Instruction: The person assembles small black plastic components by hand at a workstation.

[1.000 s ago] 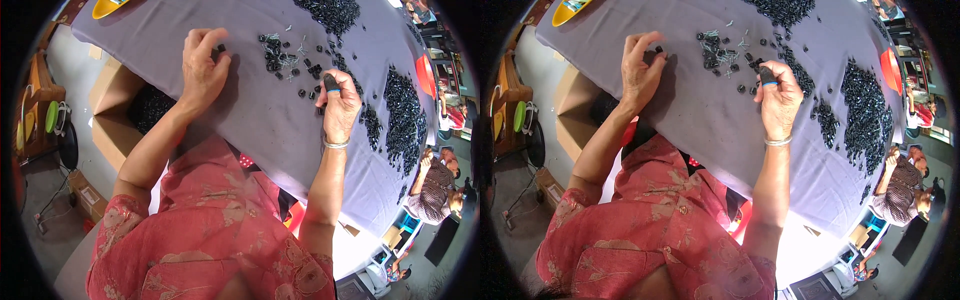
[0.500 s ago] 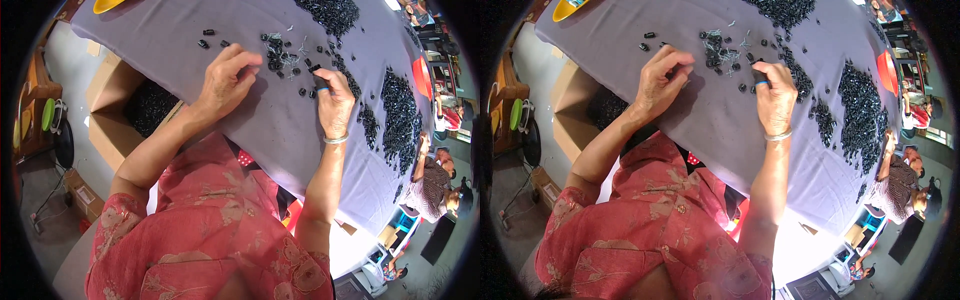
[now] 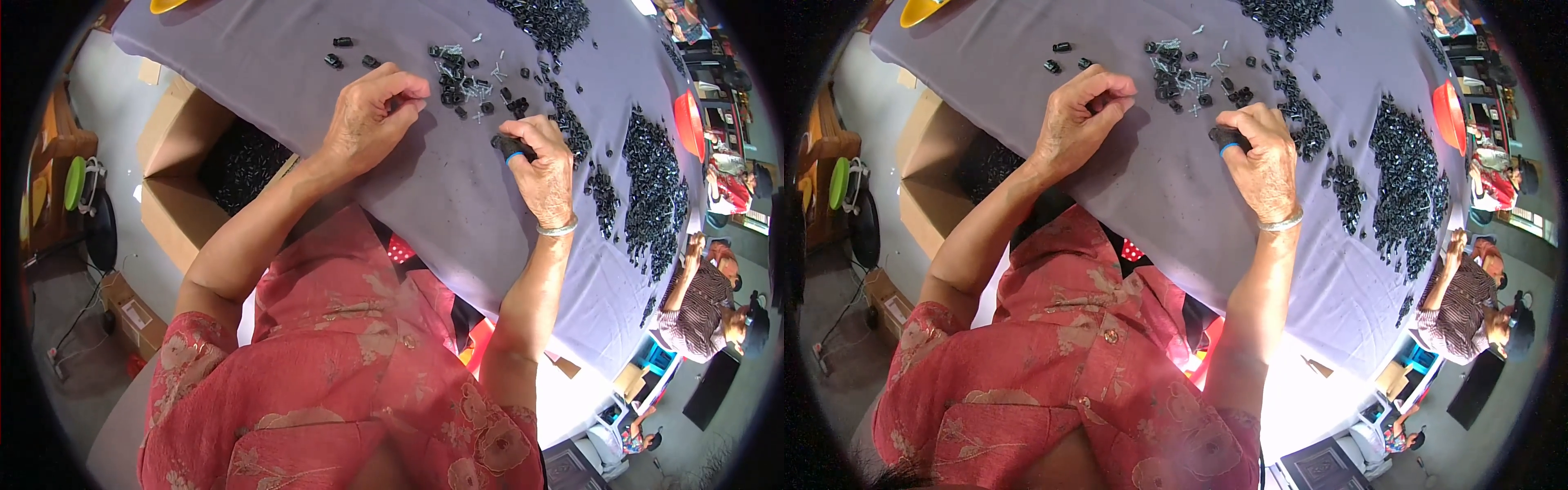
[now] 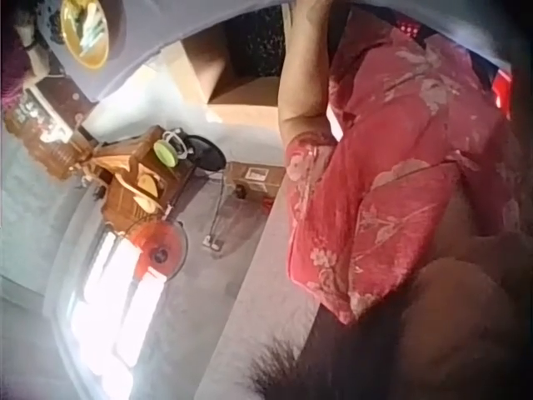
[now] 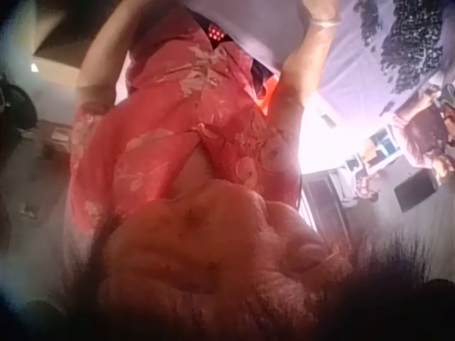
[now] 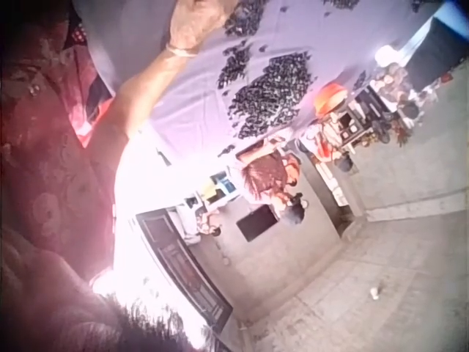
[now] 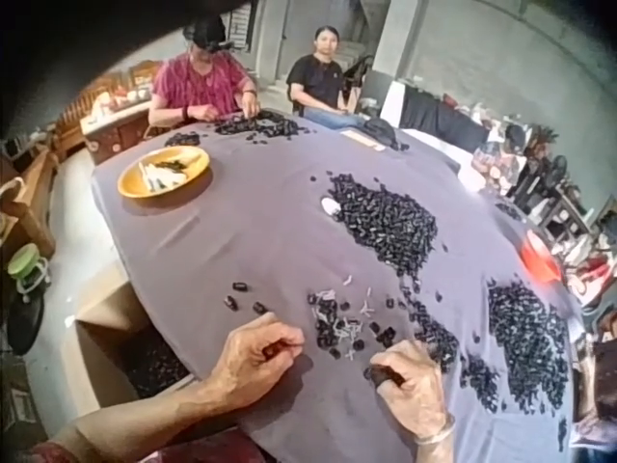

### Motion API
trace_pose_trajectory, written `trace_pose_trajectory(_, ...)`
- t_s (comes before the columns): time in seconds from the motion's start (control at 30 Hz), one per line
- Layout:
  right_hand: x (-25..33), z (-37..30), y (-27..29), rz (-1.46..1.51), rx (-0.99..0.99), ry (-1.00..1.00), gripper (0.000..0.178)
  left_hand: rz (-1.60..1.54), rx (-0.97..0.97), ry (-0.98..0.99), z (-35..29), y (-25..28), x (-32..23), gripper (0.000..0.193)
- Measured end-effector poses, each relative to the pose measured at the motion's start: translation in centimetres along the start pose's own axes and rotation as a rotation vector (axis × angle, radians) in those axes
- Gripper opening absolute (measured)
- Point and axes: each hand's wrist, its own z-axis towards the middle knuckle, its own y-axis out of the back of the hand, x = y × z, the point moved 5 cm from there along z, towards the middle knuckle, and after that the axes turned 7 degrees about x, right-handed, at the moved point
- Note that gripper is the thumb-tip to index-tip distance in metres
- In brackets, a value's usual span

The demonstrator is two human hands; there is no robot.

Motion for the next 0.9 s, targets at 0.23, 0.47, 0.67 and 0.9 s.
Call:
trace_pose_trajectory(0.23, 1.0, 0.4, -0.3, 0.163, -0.081, -0.081, 0.028, 0.016, -0.012, -0.036, 0.2, -0.1, 0.0, 0.012)
trace_pose_trajectory(0.47, 3.1, 2.1, -2.2, -0.045, -0.096, 0.093, 0.028, 0.003, -0.015, -0.032, 0.2, -0.2, 0.2, 0.014)
trace_pose_trajectory(0.67, 4.1, 3.9, -2.9, -0.214, -0.008, 0.086, 0.019, -0.02, -0.01, -0.057, 0.0, -0.3, 0.2, 0.017)
trace_pose_trajectory(0.9, 4.0, 4.0, -3.0, -0.095, -0.037, 0.057, 0.021, -0.055, -0.009, -0.069, 0.0, 0.1, -0.5, 0.015)
